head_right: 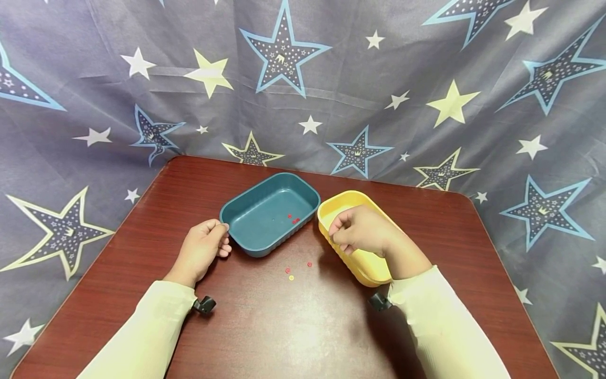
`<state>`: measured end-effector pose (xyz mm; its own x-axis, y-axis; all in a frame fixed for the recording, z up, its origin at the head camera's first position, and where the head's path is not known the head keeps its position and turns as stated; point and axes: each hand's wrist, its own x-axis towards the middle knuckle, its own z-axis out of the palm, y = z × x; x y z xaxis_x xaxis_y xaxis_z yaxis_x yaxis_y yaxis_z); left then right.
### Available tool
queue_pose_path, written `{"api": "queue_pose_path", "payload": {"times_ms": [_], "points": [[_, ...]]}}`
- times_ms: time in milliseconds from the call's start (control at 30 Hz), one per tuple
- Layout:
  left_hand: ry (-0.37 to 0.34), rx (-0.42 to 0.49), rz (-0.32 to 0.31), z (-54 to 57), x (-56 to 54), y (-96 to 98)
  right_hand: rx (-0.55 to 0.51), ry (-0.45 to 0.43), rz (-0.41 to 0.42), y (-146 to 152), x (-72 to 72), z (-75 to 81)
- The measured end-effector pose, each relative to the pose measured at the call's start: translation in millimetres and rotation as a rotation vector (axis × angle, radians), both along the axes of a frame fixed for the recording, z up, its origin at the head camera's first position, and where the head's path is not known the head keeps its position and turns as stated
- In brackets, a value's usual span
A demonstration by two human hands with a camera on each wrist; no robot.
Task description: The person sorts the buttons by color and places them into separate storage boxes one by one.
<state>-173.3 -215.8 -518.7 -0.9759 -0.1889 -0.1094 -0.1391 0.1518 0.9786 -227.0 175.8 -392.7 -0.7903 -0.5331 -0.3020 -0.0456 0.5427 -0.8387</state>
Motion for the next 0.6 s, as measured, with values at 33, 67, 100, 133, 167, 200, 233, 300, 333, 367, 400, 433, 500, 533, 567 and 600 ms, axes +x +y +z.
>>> {"api": "queue_pose_path", "payload": {"times_ms": [33,67,100,133,167,200,233,300,333,367,400,433,500,533,567,600], "points": [[0.003,-0.001,0.001,0.1,-0.2,0.2,-0.003,0.003,0.002,-1.9,1.5,0.1],[0.005,-0.003,0.002,0.0,-0.5,0.5,-0.005,0.008,0.003,-3.8,2.7,-0.1],[0.005,-0.004,0.004,-0.1,-0.7,0.8,-0.004,0.015,0.004,-5.9,3.9,-0.4],[0.007,-0.005,0.005,-0.1,-1.0,1.1,0.001,0.024,0.004,-8.0,5.1,-0.5],[0.008,-0.005,0.004,0.1,-1.0,1.0,0.008,0.031,0.006,-10.1,6.0,-1.1],[0.008,-0.007,0.004,0.4,-0.8,0.8,0.016,0.039,0.009,-12.3,7.0,-1.6],[0.008,-0.008,0.003,0.5,-0.7,0.6,0.023,0.043,0.014,-14.3,7.9,-2.3],[0.008,-0.006,0.002,0.6,-0.5,0.7,0.041,0.046,0.023,-18.0,9.7,-3.6],[0.009,-0.006,0.002,0.6,-0.4,0.8,0.049,0.044,0.027,-19.7,10.7,-4.2],[0.009,-0.006,0.001,0.6,-0.3,0.8,0.057,0.039,0.029,-21.3,11.3,-5.1],[0.009,-0.005,0.002,0.7,-0.2,1.0,0.062,0.034,0.032,-22.7,12.0,-5.9],[0.010,-0.005,0.003,0.7,-0.2,1.2,0.066,0.031,0.033,-24.2,12.6,-6.8],[0.011,-0.003,0.004,1.1,0.1,1.4,0.076,0.027,0.035,-27.2,13.8,-8.8],[0.010,-0.002,0.005,1.4,0.3,1.3,0.080,0.026,0.037,-28.5,14.4,-10.0],[0.011,-0.002,0.003,1.8,0.6,1.2,0.080,0.027,0.039,-29.7,14.9,-11.5],[0.011,-0.002,0.002,2.3,1.0,1.2,0.082,0.031,0.042,-30.8,15.4,-13.2]]}}
